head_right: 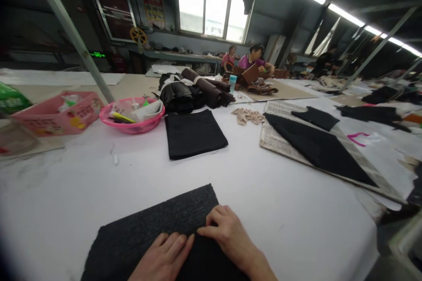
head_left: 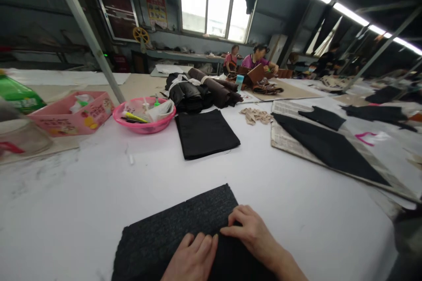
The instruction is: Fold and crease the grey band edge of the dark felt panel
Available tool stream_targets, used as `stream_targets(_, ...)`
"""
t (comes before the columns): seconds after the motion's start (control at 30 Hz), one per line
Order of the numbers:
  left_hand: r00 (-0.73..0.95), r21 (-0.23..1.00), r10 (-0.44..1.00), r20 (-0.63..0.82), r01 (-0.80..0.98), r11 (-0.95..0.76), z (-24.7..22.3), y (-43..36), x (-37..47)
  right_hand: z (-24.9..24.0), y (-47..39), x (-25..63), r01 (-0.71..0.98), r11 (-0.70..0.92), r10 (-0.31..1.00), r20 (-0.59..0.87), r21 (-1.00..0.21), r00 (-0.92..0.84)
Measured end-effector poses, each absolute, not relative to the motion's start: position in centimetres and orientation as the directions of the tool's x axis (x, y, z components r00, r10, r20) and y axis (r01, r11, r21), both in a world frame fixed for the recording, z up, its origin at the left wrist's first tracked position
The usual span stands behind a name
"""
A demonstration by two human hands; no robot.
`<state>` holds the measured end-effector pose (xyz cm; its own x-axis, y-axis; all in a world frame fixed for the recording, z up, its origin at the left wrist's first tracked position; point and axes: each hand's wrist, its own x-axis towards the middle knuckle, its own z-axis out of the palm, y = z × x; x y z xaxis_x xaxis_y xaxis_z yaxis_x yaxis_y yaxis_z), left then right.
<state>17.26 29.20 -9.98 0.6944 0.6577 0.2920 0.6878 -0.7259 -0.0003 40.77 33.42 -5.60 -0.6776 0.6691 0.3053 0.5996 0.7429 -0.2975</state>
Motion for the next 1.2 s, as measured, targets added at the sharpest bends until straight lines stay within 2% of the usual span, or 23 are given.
stream_targets(0.1,0.711,0.035,0.686,0.154,0.690,-0.723,-8.1,28.8,17.3,-5.3,33.6,41.2,0.589,0.743,0.665,0.256,-0.317,-0.701)
stream_targets(0.3,0.731,0.041,0.680,0.066,0.679,-0.733,-6.5,28.8,17.1,-5.6,34.2,41.8,0.559,0.764,0.637,0.239,-0.324,-0.733)
stream_targets(0.77,0.737,0.034,0.674,0.053,0.673,-0.739,-5.7,29.5,17.7,-5.9,34.5,42.5,0.555,0.777,0.624,0.244,-0.297,-0.742)
stream_targets(1.2,0.747,0.035,0.664,0.047,0.663,-0.748,-5.7,29.6,18.1,-5.8,34.3,44.0,0.577,0.746,0.658,0.228,-0.334,-0.718)
